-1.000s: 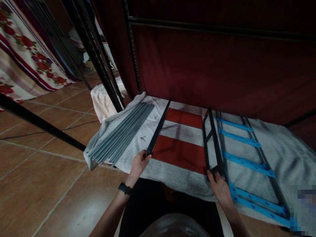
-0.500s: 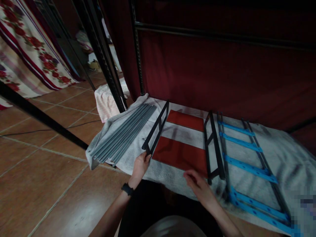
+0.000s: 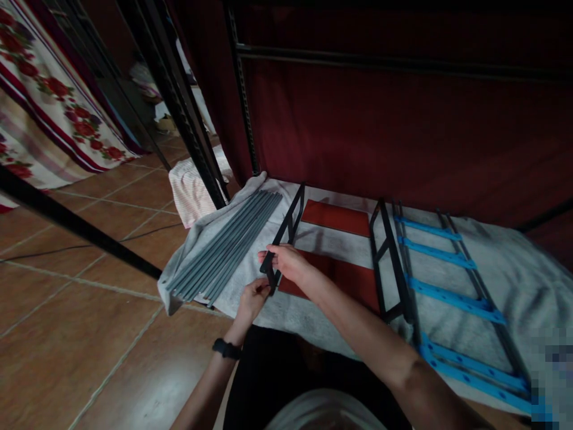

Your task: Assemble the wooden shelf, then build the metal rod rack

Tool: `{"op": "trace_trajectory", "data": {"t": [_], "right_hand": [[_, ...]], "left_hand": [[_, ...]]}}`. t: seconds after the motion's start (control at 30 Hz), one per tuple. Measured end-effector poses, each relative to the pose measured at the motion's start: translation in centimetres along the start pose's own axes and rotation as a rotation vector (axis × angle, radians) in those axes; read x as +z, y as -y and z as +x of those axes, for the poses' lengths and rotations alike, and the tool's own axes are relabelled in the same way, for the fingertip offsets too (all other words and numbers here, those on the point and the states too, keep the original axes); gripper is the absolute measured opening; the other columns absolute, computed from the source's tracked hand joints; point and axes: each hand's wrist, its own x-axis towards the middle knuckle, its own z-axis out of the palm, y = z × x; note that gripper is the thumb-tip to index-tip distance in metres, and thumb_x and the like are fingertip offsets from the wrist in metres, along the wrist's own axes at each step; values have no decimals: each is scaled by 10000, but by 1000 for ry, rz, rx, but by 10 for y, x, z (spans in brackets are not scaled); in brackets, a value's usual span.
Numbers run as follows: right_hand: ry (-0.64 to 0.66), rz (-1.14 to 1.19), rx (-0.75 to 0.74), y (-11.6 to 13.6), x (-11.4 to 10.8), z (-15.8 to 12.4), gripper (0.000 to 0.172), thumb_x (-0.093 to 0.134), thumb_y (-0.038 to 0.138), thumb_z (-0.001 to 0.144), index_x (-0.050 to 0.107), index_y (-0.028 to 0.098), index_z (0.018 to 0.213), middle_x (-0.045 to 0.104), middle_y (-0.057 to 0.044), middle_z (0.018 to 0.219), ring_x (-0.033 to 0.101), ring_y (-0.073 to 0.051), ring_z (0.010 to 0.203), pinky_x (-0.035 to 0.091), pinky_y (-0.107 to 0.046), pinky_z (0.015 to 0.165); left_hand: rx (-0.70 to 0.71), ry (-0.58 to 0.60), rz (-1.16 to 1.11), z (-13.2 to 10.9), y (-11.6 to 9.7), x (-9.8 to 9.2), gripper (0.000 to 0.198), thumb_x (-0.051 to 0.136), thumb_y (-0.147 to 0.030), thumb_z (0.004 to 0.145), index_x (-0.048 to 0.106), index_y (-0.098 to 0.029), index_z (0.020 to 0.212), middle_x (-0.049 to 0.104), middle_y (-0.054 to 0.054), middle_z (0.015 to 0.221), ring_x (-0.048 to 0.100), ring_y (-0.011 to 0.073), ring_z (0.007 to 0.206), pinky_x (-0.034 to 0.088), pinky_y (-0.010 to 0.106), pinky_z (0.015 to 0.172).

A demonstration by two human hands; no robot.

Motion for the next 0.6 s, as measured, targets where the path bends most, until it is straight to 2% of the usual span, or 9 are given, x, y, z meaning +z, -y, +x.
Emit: {"op": "trace_trajectory", "data": {"t": [0.1, 0.17, 0.27, 0.37, 0.6], "right_hand": [[13, 25, 1, 4, -7, -5, 162, 542, 122, 919, 609, 124, 772, 704, -48, 659, 669, -141, 594, 537, -277, 686], [10, 32, -5, 6, -10, -7, 165, 542, 121, 920, 615, 121, 771, 711, -53, 667, 671, -140, 601, 538, -281, 709], [-11, 46, -4, 6, -12, -9, 192, 519, 108, 929, 594, 135, 755, 708, -43, 651, 667, -131, 590, 532, -270, 712], [-18, 51, 6, 7, -9, -9, 222, 490, 91, 941, 584, 138, 745, 696, -33, 625, 661, -123, 575, 525, -252, 683], [-25, 13, 44, 13, 0, -13, 265, 461, 72, 952, 586, 131, 725, 685, -44, 589, 641, -136, 535, 530, -263, 623]], "left_hand": [[-50, 29, -95, 2, 5, -2, 450, 582, -464, 757, 709, -114, 1009, 748, 110, 912, 668, 197, 793, 520, 301, 718], [-90, 13, -84, 6, 8, 2, 434, 562, -464, 776, 703, -103, 971, 733, 101, 841, 648, 181, 728, 508, 291, 672], [-126, -16, 17, 14, 11, 9, 313, 504, -383, 824, 667, -123, 889, 689, 66, 741, 602, 157, 642, 474, 281, 623], [-149, -27, 154, 18, 9, 11, 197, 480, -293, 855, 619, -157, 828, 659, 52, 721, 583, 163, 651, 437, 285, 640], [-197, 35, 380, 23, 1, 4, 164, 481, -223, 881, 590, -184, 765, 671, 99, 768, 630, 224, 737, 398, 320, 705]]}}
